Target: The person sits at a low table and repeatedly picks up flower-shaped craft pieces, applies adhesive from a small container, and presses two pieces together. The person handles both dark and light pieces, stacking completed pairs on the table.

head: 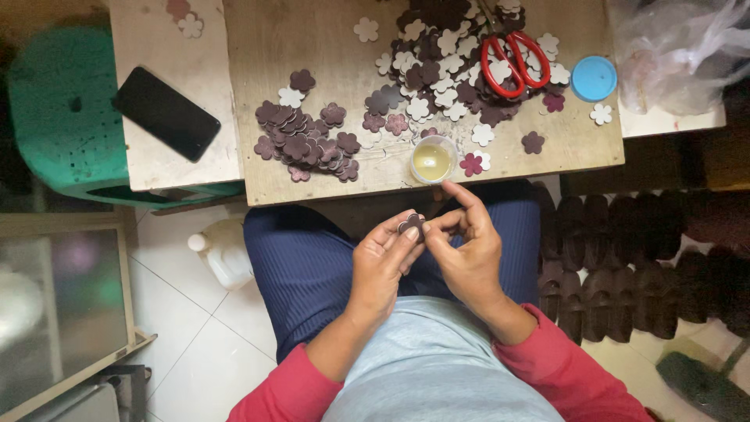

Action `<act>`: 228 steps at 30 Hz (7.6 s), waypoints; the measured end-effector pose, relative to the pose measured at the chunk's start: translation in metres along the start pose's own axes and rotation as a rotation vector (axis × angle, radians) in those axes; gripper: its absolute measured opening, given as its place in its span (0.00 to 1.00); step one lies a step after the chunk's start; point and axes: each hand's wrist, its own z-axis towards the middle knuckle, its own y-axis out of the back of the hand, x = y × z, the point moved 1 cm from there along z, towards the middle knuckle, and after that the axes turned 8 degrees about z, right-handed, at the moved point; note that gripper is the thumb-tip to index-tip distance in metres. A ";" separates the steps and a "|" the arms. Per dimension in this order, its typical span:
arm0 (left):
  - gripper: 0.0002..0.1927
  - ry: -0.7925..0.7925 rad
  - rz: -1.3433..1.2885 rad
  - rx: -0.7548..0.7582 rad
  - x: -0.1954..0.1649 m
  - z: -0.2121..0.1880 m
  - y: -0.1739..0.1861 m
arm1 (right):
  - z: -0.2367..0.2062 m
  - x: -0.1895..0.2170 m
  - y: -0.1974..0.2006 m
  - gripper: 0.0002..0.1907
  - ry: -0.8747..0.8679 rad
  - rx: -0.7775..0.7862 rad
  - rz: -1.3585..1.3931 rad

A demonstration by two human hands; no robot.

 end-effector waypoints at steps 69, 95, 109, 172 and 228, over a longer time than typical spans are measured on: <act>0.33 -0.150 0.428 -0.012 -0.003 0.006 -0.004 | 0.013 -0.048 0.018 0.38 -0.281 0.101 0.399; 0.21 -0.490 0.815 -0.181 -0.086 0.072 0.011 | 0.030 -0.045 0.049 0.35 -0.040 -0.114 0.325; 0.08 -0.632 1.105 -0.414 -0.122 0.078 0.009 | 0.135 -0.038 0.065 0.38 0.367 -0.070 -0.523; 0.26 -0.024 0.185 -0.054 -0.016 0.033 0.031 | 0.043 0.013 0.022 0.12 0.507 0.210 -0.564; 0.35 0.142 0.203 0.214 -0.015 0.029 0.026 | 0.017 -0.014 0.025 0.33 0.767 0.230 -0.305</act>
